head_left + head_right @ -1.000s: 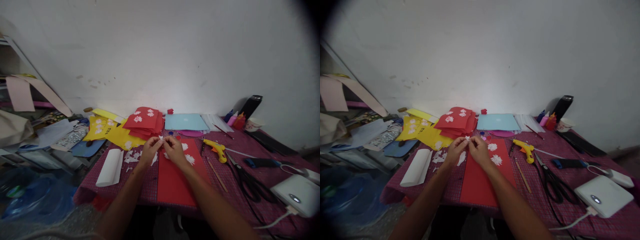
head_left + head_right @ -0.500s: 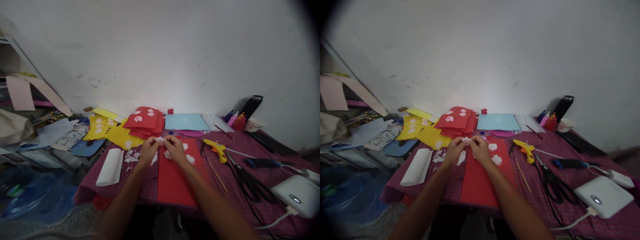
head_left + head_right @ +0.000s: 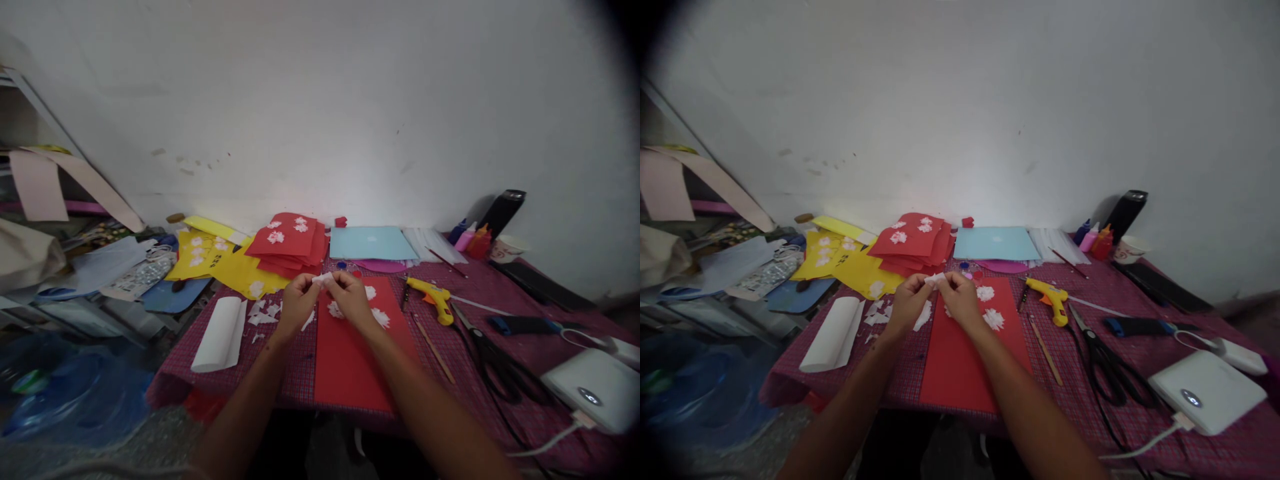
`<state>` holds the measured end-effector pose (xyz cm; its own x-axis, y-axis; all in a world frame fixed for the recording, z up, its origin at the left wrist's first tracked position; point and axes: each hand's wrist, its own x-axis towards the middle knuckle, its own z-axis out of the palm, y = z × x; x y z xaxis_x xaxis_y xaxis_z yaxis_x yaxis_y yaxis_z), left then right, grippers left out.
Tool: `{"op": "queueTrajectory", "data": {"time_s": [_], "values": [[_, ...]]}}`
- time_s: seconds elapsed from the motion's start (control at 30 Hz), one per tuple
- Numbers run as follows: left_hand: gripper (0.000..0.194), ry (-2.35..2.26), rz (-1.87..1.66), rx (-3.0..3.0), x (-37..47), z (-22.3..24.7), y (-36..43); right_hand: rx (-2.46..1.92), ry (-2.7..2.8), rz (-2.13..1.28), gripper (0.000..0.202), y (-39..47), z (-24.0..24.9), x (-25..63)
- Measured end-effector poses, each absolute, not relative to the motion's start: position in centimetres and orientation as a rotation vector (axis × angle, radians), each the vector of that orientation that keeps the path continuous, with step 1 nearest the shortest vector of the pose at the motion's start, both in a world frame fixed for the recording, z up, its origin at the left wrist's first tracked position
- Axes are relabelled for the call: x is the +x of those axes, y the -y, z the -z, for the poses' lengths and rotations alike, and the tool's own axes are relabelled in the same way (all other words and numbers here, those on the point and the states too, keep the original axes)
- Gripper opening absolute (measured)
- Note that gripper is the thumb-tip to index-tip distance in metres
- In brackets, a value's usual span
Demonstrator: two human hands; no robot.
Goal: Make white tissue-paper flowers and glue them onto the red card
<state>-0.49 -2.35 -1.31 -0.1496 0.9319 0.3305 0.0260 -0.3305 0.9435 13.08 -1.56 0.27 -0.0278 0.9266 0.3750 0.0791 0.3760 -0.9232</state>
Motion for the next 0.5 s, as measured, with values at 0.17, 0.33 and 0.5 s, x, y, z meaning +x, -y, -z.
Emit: {"op": "queueTrajectory", "data": {"time_s": [0.17, 0.33, 0.5], "values": [[0.015, -1.121, -1.546, 1.328, -0.56, 1.54, 2.20, -0.986, 1.352, -0.995, 0.023, 0.88, 0.59, 13.40], [0.021, -1.076, -1.530, 1.215, -0.53, 1.45, 2.11, -0.927, 1.237, -1.129, 0.025, 0.82, 0.60, 13.39], [0.023, -0.990, -1.527, 1.085, -0.43, 1.46, 1.92, -0.910, 1.088, -1.270, 0.023, 0.87, 0.24, 13.26]]}}
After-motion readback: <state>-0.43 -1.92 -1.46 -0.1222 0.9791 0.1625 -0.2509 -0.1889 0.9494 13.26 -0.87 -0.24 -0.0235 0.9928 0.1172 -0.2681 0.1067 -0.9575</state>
